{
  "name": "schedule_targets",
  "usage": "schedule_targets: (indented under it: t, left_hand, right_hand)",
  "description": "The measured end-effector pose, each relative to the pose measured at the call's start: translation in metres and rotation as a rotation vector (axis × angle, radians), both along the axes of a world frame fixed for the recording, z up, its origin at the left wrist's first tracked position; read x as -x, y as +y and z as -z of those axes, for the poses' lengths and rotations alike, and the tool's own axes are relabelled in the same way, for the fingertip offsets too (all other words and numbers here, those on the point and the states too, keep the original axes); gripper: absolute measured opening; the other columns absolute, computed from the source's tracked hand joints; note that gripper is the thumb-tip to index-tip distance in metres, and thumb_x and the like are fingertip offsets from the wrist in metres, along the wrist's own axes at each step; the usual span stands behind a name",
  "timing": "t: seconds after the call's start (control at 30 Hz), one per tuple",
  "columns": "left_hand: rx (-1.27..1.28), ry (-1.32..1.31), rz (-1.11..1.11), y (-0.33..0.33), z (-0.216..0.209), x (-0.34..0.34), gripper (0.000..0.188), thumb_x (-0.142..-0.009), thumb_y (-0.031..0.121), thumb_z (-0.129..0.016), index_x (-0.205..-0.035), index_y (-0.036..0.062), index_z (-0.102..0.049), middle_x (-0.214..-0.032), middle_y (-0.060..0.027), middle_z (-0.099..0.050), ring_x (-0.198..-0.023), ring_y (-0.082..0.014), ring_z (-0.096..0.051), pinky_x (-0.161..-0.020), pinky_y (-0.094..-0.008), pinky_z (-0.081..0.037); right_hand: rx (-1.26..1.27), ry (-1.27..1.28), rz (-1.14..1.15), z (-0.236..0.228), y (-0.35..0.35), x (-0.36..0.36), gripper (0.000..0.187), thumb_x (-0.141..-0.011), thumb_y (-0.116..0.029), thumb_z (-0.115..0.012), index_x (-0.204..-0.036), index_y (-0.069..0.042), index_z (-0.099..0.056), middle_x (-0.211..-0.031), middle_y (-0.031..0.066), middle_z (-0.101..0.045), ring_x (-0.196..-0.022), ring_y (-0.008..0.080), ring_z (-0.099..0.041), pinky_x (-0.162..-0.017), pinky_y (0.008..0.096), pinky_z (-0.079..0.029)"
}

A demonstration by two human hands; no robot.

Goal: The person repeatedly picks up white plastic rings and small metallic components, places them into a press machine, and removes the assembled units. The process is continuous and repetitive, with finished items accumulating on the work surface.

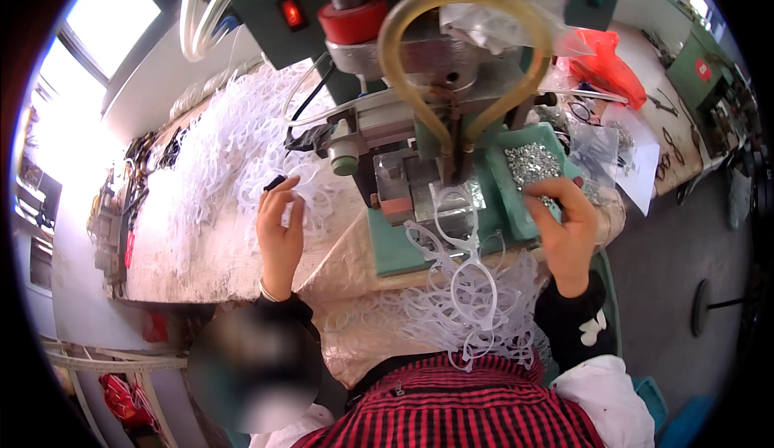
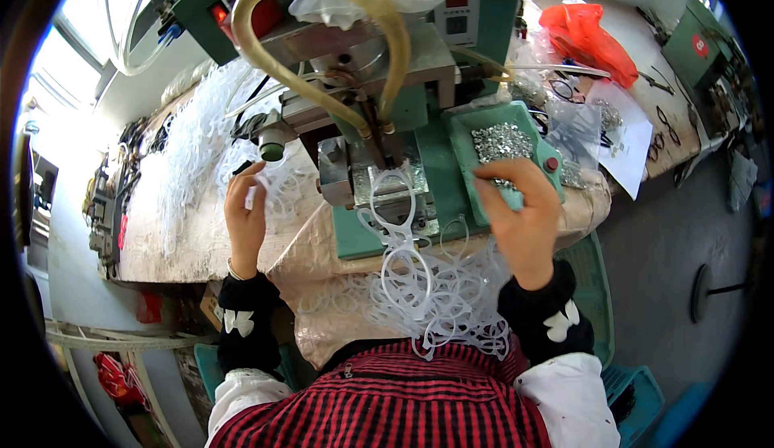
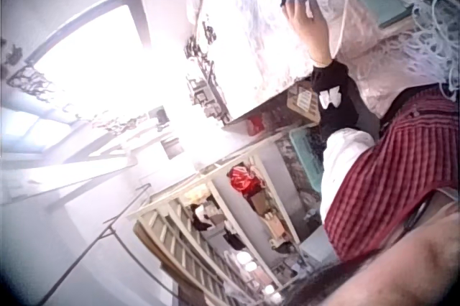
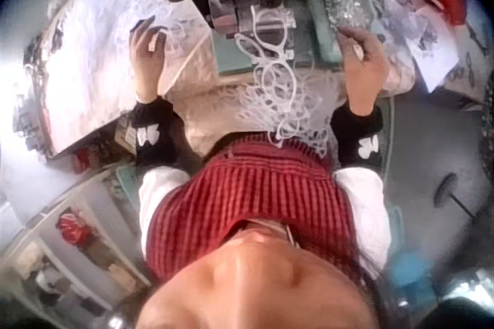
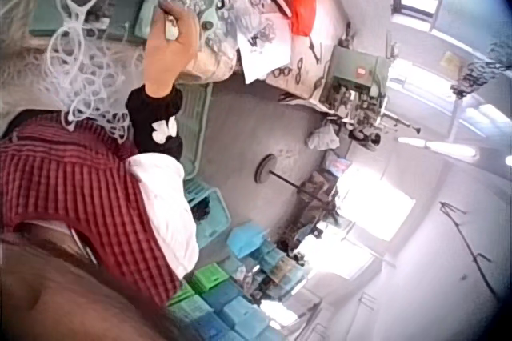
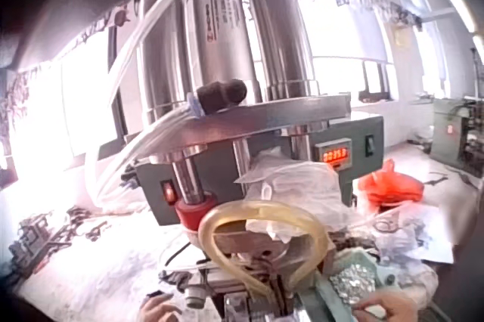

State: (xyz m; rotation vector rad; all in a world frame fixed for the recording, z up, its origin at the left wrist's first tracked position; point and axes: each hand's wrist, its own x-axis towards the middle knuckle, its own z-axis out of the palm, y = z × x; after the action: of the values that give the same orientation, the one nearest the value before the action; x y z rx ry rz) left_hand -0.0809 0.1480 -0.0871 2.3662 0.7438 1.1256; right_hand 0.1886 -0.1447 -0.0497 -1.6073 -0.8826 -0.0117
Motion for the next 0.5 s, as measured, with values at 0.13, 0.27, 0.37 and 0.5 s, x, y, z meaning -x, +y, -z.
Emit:
schedule_targets:
  t: [0.13, 0.27, 0.37, 0.5]
  left_hand:
    - [0.612, -0.480, 0.080, -0.015, 0.006, -0.019, 0.033, -0.111, 0.030, -0.043, -0.109, 0.0020, -0.059, -0.083, -0.0033, -0.061, -0.076, -0.0115, -0.053, -0.072, -0.0282, -0.046]
    - [0.869, -0.516, 0.000, -0.066, 0.016, -0.030, 0.038, -0.111, 0.043, -0.039, -0.110, 0.0083, -0.054, -0.082, 0.0009, -0.051, -0.064, -0.0092, -0.041, -0.061, -0.0261, -0.041]
    - [0.892, -0.493, 0.106, -0.089, -0.005, -0.035, 0.038, -0.110, 0.046, -0.037, -0.101, 0.0111, -0.050, -0.085, -0.0009, -0.054, -0.067, -0.0098, -0.045, -0.062, -0.0260, -0.042]
    - [0.929, -0.746, 0.226, -0.134, -0.087, -0.060, 0.039, -0.111, 0.044, -0.030, -0.093, 0.0127, -0.044, -0.080, -0.0091, -0.062, -0.062, -0.0138, -0.055, -0.055, -0.0275, -0.046]
  right_hand:
    - [-0.070, -0.046, -0.121, -0.016, 0.055, 0.008, 0.017, -0.081, 0.000, -0.071, -0.098, 0.001, -0.070, -0.092, 0.0079, -0.070, -0.088, 0.0191, -0.067, -0.081, 0.0307, -0.051]
    - [-0.192, 0.152, -0.149, -0.006, 0.068, 0.027, 0.035, -0.083, 0.001, -0.070, -0.117, 0.001, -0.062, -0.097, 0.0074, -0.068, -0.090, 0.0153, -0.066, -0.084, 0.0288, -0.051]
    - [-0.296, 0.322, -0.178, -0.004, 0.069, 0.029, 0.040, -0.083, 0.002, -0.071, -0.121, 0.001, -0.060, -0.094, 0.0063, -0.069, -0.091, 0.0142, -0.065, -0.087, 0.0282, -0.049]
    - [-0.327, 0.498, -0.333, -0.022, 0.071, 0.036, 0.046, -0.085, 0.001, -0.071, -0.127, 0.003, -0.055, -0.091, 0.0039, -0.071, -0.097, 0.0118, -0.063, -0.091, 0.0265, -0.046]
